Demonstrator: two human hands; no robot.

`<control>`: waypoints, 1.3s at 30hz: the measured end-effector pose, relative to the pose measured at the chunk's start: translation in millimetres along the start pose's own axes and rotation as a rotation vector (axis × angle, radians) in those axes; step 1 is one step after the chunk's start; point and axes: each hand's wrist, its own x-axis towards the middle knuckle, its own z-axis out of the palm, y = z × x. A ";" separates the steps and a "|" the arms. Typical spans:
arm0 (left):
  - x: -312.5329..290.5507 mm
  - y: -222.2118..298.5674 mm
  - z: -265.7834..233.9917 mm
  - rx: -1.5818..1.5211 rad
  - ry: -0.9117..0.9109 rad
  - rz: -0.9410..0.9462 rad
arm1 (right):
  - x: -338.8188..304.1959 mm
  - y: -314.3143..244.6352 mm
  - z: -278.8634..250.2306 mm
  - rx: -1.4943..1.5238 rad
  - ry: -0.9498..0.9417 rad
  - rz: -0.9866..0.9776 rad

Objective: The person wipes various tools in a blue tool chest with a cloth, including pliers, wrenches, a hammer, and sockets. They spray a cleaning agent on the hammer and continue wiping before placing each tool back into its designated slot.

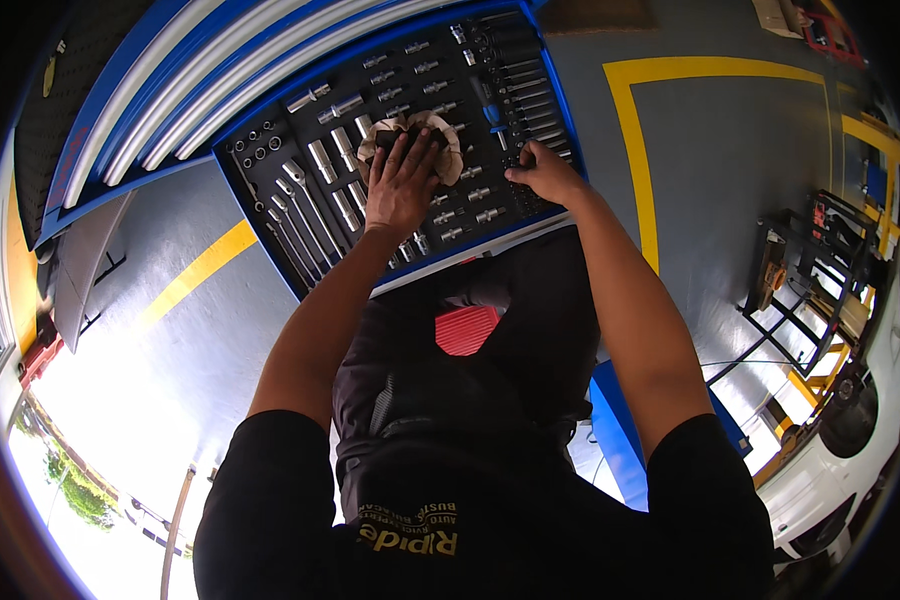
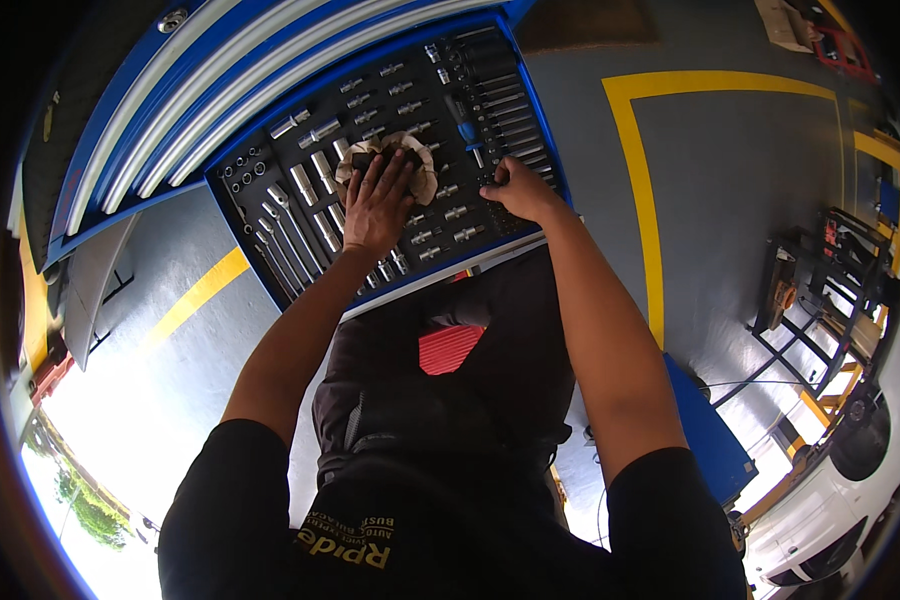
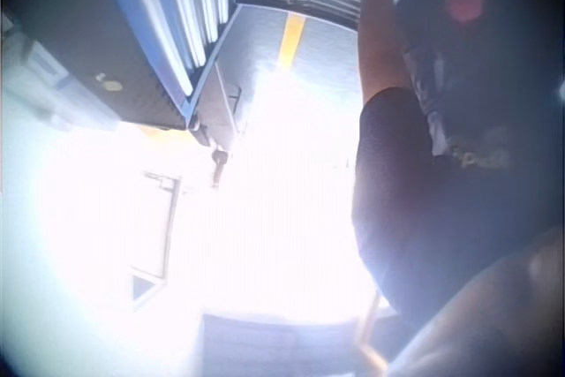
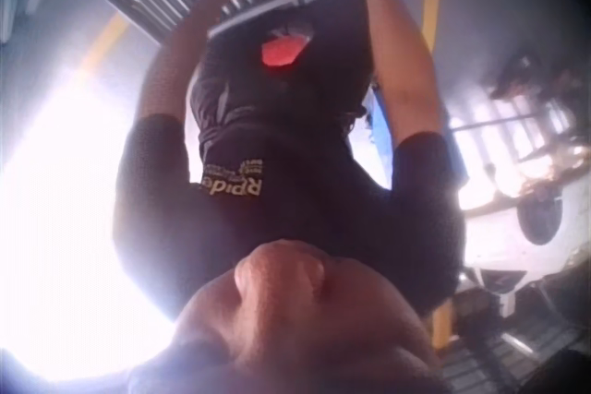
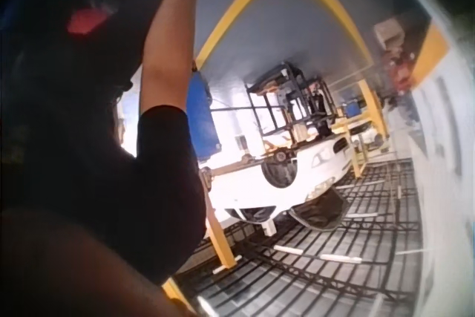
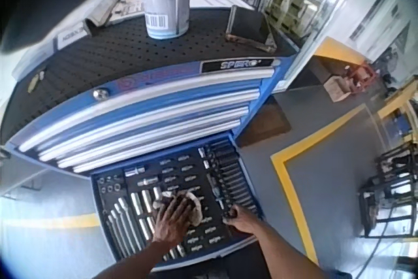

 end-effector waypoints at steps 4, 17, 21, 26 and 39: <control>-43.3 21.4 -0.5 -0.051 -0.130 0.100 | 7.9 -0.1 -9.4 0.175 -0.120 0.067; -84.7 21.7 -31.7 -0.325 -0.267 0.086 | 13.3 4.6 -9.1 0.267 -0.122 0.054; -76.1 30.6 -65.7 -0.420 -0.425 -0.191 | 10.4 -0.8 -11.8 0.235 -0.120 0.073; -59.7 61.7 -40.6 -0.388 -0.020 -0.124 | 8.6 -2.2 -14.3 0.211 -0.104 0.102; -64.5 -44.8 -75.5 -0.307 0.227 -0.213 | 11.4 4.7 -14.3 0.169 -0.157 0.120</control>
